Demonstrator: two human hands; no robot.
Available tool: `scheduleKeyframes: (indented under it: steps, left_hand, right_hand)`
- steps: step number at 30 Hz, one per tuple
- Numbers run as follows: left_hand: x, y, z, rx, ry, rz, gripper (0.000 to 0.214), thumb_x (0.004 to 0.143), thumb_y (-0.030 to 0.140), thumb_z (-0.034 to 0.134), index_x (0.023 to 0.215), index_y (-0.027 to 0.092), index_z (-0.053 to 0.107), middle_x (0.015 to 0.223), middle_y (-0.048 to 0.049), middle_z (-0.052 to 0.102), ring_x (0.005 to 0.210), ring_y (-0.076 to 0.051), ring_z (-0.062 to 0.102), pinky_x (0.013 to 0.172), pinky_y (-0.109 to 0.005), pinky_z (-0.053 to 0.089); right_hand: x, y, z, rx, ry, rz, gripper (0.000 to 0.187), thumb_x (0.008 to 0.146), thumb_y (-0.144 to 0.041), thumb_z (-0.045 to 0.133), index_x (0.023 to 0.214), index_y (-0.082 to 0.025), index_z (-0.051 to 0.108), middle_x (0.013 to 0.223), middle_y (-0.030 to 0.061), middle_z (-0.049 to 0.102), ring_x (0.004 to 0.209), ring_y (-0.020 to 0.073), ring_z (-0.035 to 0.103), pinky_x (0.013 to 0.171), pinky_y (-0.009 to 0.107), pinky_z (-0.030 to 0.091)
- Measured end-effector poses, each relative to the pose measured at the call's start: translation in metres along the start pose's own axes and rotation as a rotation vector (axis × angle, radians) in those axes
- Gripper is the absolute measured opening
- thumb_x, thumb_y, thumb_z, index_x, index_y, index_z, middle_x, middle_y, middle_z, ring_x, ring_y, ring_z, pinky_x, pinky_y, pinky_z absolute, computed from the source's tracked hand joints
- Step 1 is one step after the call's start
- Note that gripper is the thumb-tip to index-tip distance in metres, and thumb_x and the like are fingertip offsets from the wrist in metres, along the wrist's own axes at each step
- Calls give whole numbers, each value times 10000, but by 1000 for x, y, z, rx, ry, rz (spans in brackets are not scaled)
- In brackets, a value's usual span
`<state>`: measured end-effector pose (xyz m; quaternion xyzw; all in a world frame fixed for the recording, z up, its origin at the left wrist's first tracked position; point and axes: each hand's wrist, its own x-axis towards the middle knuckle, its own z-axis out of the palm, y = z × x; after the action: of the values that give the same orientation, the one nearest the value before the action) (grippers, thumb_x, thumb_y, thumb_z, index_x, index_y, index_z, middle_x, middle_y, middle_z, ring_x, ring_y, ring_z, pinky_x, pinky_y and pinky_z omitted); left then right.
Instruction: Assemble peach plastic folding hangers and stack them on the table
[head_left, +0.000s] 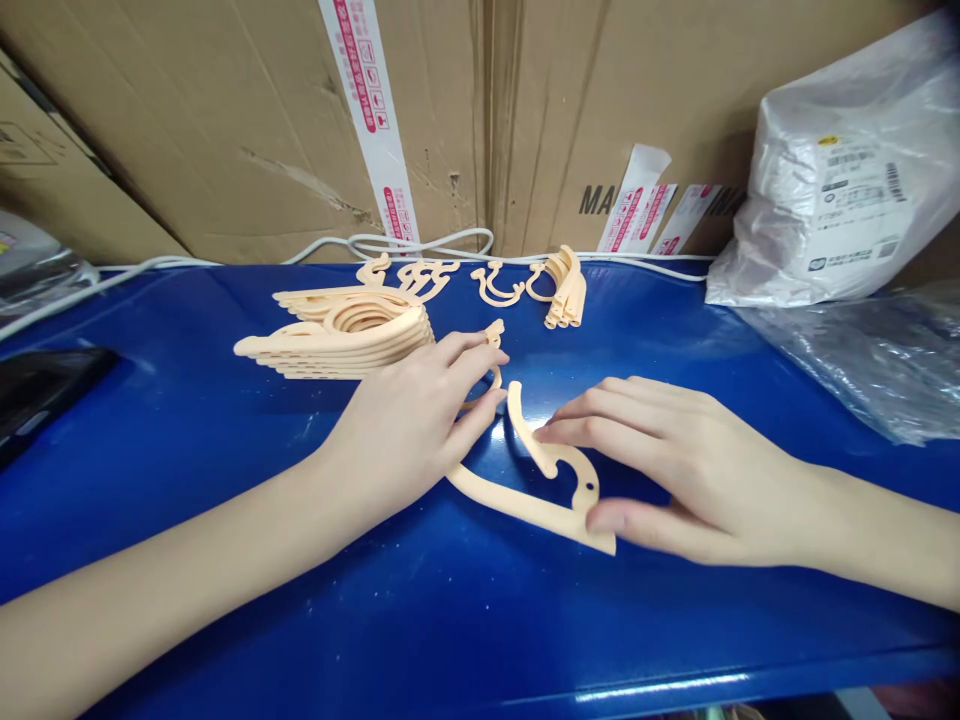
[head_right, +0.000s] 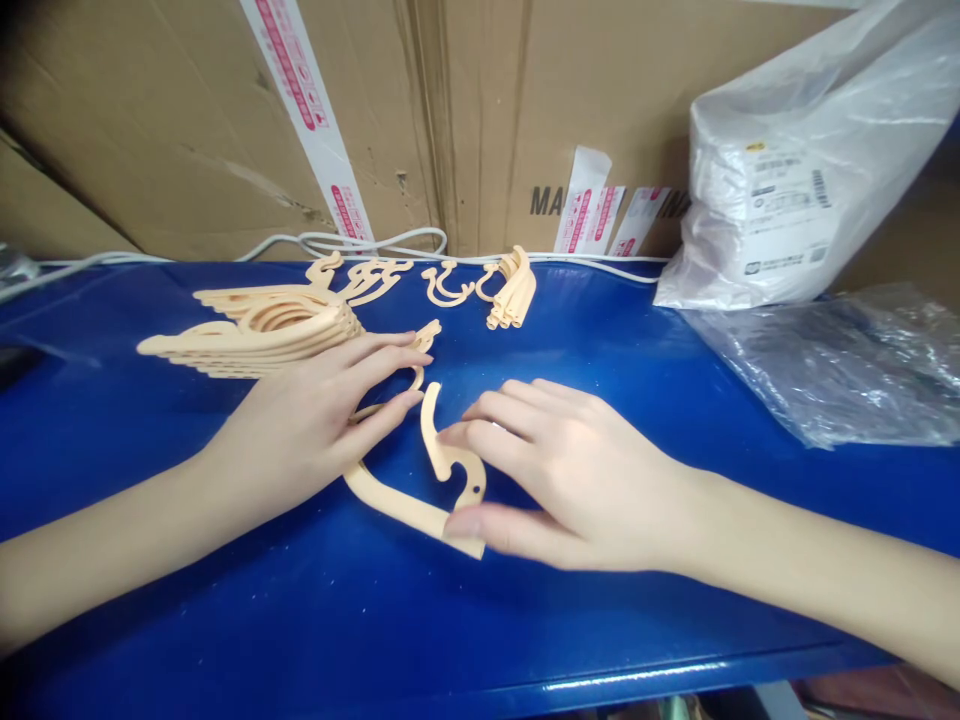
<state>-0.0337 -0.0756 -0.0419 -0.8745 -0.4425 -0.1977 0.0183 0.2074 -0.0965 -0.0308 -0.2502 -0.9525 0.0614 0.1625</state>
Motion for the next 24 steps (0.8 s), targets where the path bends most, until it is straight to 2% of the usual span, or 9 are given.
scheduleKeyframes:
  steps: [3,7,13,20,24]
  left_hand:
    - [-1,1,2,56,-5,17,295,987,299,451,1215,226,624,1345,-54,594,1091,-271,646,845,-419,549]
    - [0,6,2,98,-27,-36,261,970,294,469,1131,239,668,1301,-42,616,1089,-281,649,829,-428,561]
    - [2,12,-2,109,-65,-117,267,947,311,475,1096,249,687,1273,-43,632,1061,-294,657,746,-405,558]
    - [-2,11,-1,54,-20,-52,243,934,303,488,1051,256,696,1246,-17,653,1032,-254,661,669,-342,531]
    - [-3,13,-1,-7,1,-40,254,904,283,527,1106,234,673,1253,-4,651,1057,-220,651,735,-329,541]
  right_hand:
    - [0,-9,2,-30,20,-23,566,869,-628,562,1097,-118,653,1014,112,690,853,227,619,723,370,463]
    - [-2,-18,6,-47,43,-78,568,846,-622,601,1077,-107,668,993,104,704,846,222,626,694,362,456]
    - [-2,-23,9,-43,24,-159,392,931,-436,569,1102,-97,665,1076,106,722,911,223,638,751,366,467]
    - [1,-23,8,21,13,-204,321,918,-258,540,1145,-62,653,1127,107,719,982,234,634,848,362,500]
    - [3,-15,7,33,22,-202,305,897,-148,518,1154,-58,655,1130,102,724,976,222,630,883,344,517]
